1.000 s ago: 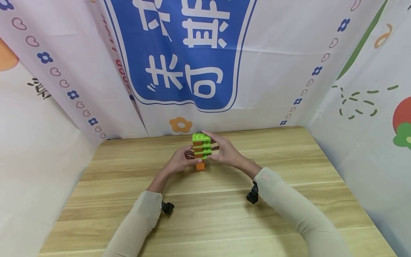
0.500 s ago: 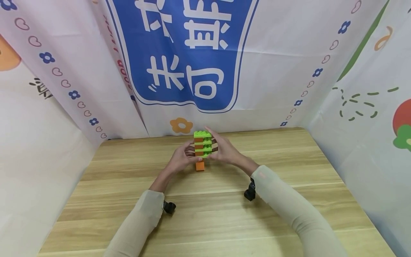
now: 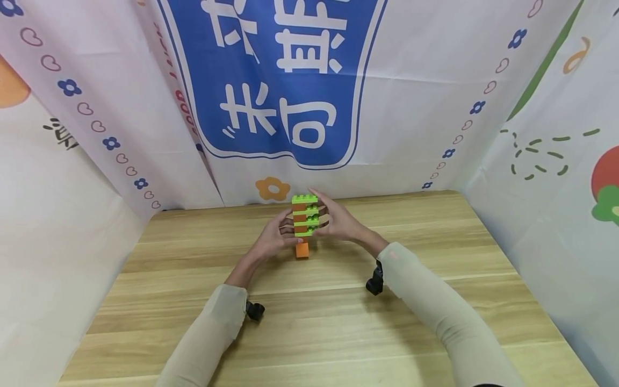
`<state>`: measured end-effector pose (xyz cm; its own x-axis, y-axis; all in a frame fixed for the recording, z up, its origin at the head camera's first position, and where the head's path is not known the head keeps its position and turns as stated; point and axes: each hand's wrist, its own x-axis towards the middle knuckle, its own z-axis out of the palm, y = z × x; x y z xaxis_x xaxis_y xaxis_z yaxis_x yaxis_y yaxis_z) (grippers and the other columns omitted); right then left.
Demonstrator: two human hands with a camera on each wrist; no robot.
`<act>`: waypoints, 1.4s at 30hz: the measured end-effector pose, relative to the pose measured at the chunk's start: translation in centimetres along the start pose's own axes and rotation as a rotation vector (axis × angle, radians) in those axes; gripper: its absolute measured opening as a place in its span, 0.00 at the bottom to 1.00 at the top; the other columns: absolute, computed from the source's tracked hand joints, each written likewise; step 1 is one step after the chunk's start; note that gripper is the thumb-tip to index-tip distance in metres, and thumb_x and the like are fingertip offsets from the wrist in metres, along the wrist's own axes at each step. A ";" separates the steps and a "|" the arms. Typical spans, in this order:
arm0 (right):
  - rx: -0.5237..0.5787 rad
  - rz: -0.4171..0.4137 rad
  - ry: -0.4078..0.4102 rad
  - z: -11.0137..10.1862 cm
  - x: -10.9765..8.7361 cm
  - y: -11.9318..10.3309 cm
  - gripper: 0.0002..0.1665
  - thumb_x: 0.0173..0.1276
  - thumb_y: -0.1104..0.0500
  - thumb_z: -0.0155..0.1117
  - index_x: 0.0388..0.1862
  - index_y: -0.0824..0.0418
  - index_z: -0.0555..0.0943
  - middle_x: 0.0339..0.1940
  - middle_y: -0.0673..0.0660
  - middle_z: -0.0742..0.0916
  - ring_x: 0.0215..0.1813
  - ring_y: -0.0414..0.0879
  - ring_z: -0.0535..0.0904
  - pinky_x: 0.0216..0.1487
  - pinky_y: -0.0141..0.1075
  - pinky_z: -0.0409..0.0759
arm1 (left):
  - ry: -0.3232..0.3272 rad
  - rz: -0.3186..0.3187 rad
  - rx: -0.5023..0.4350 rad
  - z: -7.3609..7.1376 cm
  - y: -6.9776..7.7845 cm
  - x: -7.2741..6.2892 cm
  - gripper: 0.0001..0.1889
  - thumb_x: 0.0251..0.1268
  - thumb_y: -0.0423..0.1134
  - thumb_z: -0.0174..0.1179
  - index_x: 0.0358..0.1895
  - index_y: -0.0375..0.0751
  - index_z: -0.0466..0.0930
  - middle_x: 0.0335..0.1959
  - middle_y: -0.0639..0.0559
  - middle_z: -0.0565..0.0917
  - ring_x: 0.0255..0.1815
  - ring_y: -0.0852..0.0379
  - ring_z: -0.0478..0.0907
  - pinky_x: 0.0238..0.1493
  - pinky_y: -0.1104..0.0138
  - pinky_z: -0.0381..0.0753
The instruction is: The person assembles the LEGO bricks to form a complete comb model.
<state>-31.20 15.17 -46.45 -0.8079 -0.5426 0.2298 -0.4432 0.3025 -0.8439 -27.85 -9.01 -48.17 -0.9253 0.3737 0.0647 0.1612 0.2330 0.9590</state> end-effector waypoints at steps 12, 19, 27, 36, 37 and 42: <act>0.073 0.089 -0.016 -0.1 0.3 0.6 0.70 0.56 0.71 0.83 0.89 0.55 0.50 0.67 0.64 0.79 0.64 0.59 0.81 0.68 0.50 0.80 | -0.013 -0.024 -0.008 0.0 -0.1 0.5 0.58 0.58 0.18 0.73 0.87 0.53 0.51 0.64 0.36 0.78 0.60 0.39 0.82 0.55 0.56 0.88; 0.111 0.185 -0.056 0.0 0.8 0.7 0.68 0.58 0.71 0.82 0.89 0.57 0.49 0.66 0.67 0.79 0.65 0.61 0.80 0.67 0.52 0.81 | -0.021 -0.070 -0.014 -0.1 -0.1 0.5 0.56 0.59 0.19 0.73 0.87 0.49 0.52 0.64 0.37 0.77 0.61 0.40 0.82 0.57 0.55 0.87; 0.219 0.302 -0.098 0.1 1.4 1.1 0.66 0.60 0.75 0.78 0.89 0.58 0.49 0.67 0.71 0.77 0.65 0.66 0.80 0.58 0.48 0.87 | -0.073 -0.139 -0.048 -0.5 0.0 0.6 0.52 0.62 0.24 0.73 0.86 0.43 0.53 0.66 0.34 0.78 0.64 0.38 0.81 0.55 0.56 0.88; 0.187 0.379 -0.151 0.3 1.8 1.3 0.62 0.62 0.71 0.79 0.87 0.61 0.53 0.67 0.73 0.78 0.65 0.65 0.80 0.58 0.46 0.87 | -0.089 -0.206 -0.010 -0.9 -0.6 0.6 0.47 0.65 0.31 0.75 0.84 0.39 0.57 0.64 0.36 0.82 0.60 0.43 0.84 0.58 0.56 0.87; 0.187 0.381 -0.157 0.3 1.9 1.3 0.60 0.62 0.70 0.79 0.87 0.61 0.54 0.66 0.73 0.78 0.65 0.64 0.81 0.58 0.46 0.87 | -0.090 -0.214 -0.007 -0.9 -0.7 0.6 0.47 0.65 0.31 0.75 0.84 0.38 0.57 0.63 0.36 0.82 0.60 0.43 0.84 0.59 0.56 0.86; 0.151 0.386 -0.163 0.4 1.9 1.6 0.57 0.63 0.68 0.79 0.86 0.60 0.59 0.64 0.70 0.82 0.62 0.60 0.84 0.59 0.44 0.86 | -0.082 -0.251 -0.003 -1.0 -0.8 0.6 0.47 0.65 0.33 0.76 0.83 0.34 0.58 0.64 0.36 0.81 0.62 0.42 0.82 0.63 0.55 0.84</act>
<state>-33.31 14.27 -47.55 -0.8259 -0.5324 -0.1856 -0.0492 0.3960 -0.9169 -28.86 -9.87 -48.64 -0.9051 0.3765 -0.1977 -0.0709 0.3247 0.9431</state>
